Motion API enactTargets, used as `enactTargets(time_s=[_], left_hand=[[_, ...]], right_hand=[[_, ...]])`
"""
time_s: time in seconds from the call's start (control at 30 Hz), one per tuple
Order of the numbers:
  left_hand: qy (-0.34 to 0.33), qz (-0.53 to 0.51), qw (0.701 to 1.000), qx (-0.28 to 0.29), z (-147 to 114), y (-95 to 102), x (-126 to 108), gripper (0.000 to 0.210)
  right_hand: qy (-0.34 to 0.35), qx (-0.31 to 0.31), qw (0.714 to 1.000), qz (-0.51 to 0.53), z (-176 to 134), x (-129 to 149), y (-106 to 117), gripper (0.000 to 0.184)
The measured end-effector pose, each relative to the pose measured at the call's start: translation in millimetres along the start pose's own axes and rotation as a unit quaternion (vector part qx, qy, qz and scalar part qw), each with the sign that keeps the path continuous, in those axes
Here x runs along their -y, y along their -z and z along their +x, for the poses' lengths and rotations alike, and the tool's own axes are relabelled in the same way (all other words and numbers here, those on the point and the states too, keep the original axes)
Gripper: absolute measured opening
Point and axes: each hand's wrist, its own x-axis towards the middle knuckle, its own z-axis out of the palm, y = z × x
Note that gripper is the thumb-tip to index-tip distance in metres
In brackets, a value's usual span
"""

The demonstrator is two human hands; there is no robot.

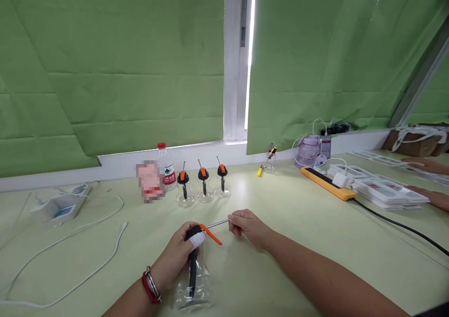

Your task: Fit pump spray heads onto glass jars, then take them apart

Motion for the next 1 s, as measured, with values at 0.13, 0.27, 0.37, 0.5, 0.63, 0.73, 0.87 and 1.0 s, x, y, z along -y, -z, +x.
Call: enactTargets(time_s=[0.13,0.27,0.37,0.5,0.63,0.73,0.87,1.0], left_hand=[[0.023,-0.086,0.996,0.011,7,1.6,2,0.027],[0.016,-0.111,0.994,0.003,8,2.4,-1,0.029],[0.023,-0.101,0.995,-0.006,8,2.0,1,0.030],[0.025,-0.084,0.996,0.005,10,2.2,6,0.032],[0.024,-0.085,0.996,0.000,11,3.6,8,0.031],[0.028,-0.083,0.996,0.000,12,4.2,8,0.030],[0.028,-0.097,0.995,0.005,13,4.7,9,0.028],[0.018,-0.100,0.995,0.010,15,6.8,12,0.029]], right_hand=[[-0.005,0.016,1.000,-0.006,1,-7,0,0.037],[0.000,0.009,1.000,0.006,6,-14,0,0.036],[-0.012,0.001,1.000,0.018,9,-18,-1,0.043],[-0.050,-0.015,0.999,-0.006,12,-22,-1,0.045],[-0.019,-0.023,0.999,0.012,13,-23,-2,0.036],[-0.038,-0.038,0.998,0.012,13,-22,-3,0.034],[-0.056,-0.051,0.997,0.003,14,-23,-2,0.031],[-0.023,-0.047,0.998,0.043,15,-24,-1,0.034]])
